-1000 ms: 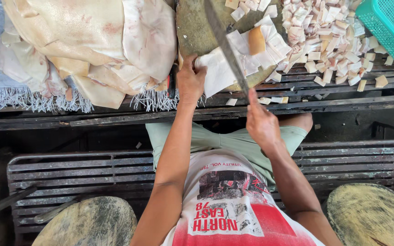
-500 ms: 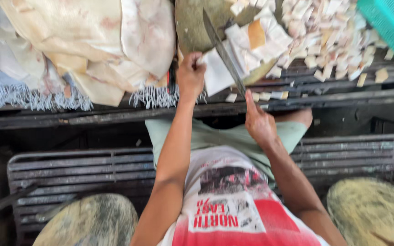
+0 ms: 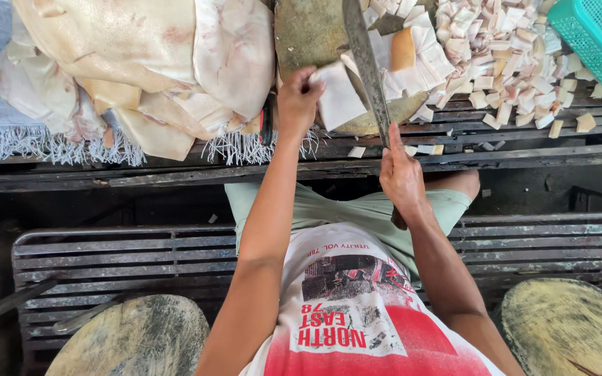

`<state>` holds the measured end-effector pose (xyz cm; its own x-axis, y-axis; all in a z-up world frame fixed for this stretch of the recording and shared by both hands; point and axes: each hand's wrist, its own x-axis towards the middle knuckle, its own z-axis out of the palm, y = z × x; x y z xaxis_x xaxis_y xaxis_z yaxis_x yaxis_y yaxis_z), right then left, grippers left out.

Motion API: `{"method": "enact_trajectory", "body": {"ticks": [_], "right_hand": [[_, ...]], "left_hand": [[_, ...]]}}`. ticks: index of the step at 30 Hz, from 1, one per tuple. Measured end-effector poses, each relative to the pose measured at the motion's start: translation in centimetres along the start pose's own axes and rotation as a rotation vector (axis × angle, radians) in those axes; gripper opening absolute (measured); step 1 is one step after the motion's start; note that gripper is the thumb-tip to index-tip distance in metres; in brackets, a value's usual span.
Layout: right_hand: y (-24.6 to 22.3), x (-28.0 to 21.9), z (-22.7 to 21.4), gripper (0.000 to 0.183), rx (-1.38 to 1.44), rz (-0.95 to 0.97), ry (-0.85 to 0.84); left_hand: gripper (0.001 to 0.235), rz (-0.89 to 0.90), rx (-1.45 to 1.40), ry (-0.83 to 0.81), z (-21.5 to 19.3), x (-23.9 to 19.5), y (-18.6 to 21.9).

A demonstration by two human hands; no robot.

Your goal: The person cuts large pieces of animal skin into small square strips using a large blade on a wooden cutting board.

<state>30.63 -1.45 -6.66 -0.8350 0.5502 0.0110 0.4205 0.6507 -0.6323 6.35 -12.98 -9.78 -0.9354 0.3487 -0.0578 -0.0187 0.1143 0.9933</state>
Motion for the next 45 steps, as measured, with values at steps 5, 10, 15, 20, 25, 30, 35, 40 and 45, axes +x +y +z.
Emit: {"method": "enact_trajectory", "body": {"ticks": [5,10,15,20,25,30,35,40,45], "right_hand": [[-1.5,-1.7,-1.1,0.068,0.001,-0.155,0.071],[-2.0,-1.6,1.0,0.077,-0.221,-0.187,-0.049],[-4.1,-1.1,-1.7,0.076,-0.152,-0.114,-0.067],[-6.0,-2.0,-7.5,0.066,0.209,-0.469,0.504],[-4.0,-1.4,-1.4,0.079,-0.42,-0.325,0.194],[-1.7,-4.2,0.4,0.077,-0.241,-0.165,-0.126],[-1.0,0.6,2.3,0.078,-0.1,-0.194,-0.077],[-2.0,3.8,3.5,0.072,0.023,-0.143,-0.096],[-1.9,0.4,0.3,0.066,0.016,0.025,-0.064]], "left_hand": [[0.025,0.194,0.548,0.039,-0.6,-0.9,1.4],[0.018,0.128,0.534,0.041,-1.1,-0.8,1.8],[0.03,0.157,0.485,0.003,-1.6,-0.5,1.0],[0.04,0.099,0.427,-0.045,-2.0,0.3,-0.5],[0.046,0.107,0.422,-0.055,-1.9,0.9,-1.8],[0.05,0.412,0.658,0.012,-1.1,-1.1,-2.9],[0.025,0.322,0.509,-0.192,1.6,-0.6,-1.2],[0.02,0.35,0.131,-0.409,0.8,-3.7,1.1],[0.036,-0.056,-0.199,-0.227,0.8,0.3,-0.2]]}}
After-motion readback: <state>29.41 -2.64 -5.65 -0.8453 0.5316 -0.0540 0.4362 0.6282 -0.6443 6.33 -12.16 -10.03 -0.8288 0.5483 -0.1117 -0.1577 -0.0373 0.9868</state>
